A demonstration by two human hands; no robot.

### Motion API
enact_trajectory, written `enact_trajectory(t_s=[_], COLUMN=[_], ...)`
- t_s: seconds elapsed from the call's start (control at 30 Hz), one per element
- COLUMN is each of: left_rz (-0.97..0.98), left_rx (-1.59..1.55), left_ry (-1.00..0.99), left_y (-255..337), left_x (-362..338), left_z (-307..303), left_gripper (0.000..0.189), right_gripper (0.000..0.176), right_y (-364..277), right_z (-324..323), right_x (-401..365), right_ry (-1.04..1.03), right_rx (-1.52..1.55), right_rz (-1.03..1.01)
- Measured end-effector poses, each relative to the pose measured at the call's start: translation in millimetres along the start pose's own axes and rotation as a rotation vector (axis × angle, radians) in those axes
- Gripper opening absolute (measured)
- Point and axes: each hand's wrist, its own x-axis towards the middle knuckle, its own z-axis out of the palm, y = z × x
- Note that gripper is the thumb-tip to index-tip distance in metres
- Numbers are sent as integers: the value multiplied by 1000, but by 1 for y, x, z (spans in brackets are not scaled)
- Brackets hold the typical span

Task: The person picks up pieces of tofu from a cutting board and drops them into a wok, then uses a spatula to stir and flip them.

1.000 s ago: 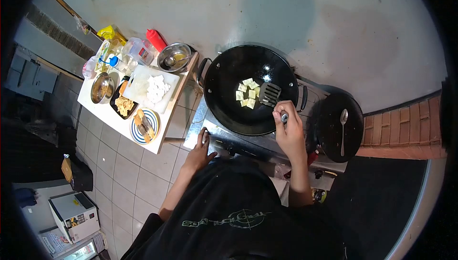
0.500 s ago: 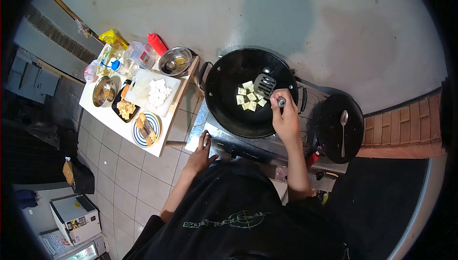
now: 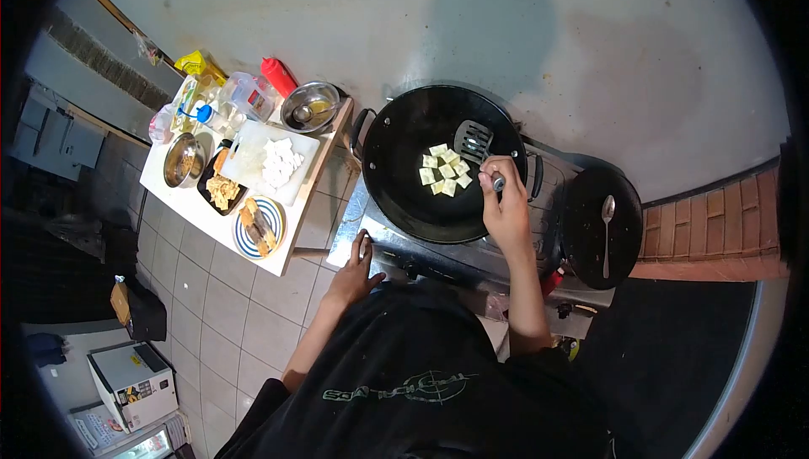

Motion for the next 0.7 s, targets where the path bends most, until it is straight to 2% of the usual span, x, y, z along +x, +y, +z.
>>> enact_trajectory(t_s=[0.2, 0.47, 0.53, 0.7], left_rz=[5, 1, 15, 18], left_rx=[28, 12, -1, 15], left_ry=[14, 20, 34, 41], left_y=[5, 4, 1, 1], left_x=[-1, -1, 0, 0], left_z=[-3, -1, 2, 3], left_gripper=[83, 87, 87, 87], right_gripper=[11, 8, 10, 10], right_y=[6, 5, 4, 1], right_z=[-2, -1, -3, -4], right_x=[1, -5, -6, -6], right_ry=[3, 14, -14, 22], right_rx=[-17, 34, 102, 133], right_rz=[24, 25, 112, 164])
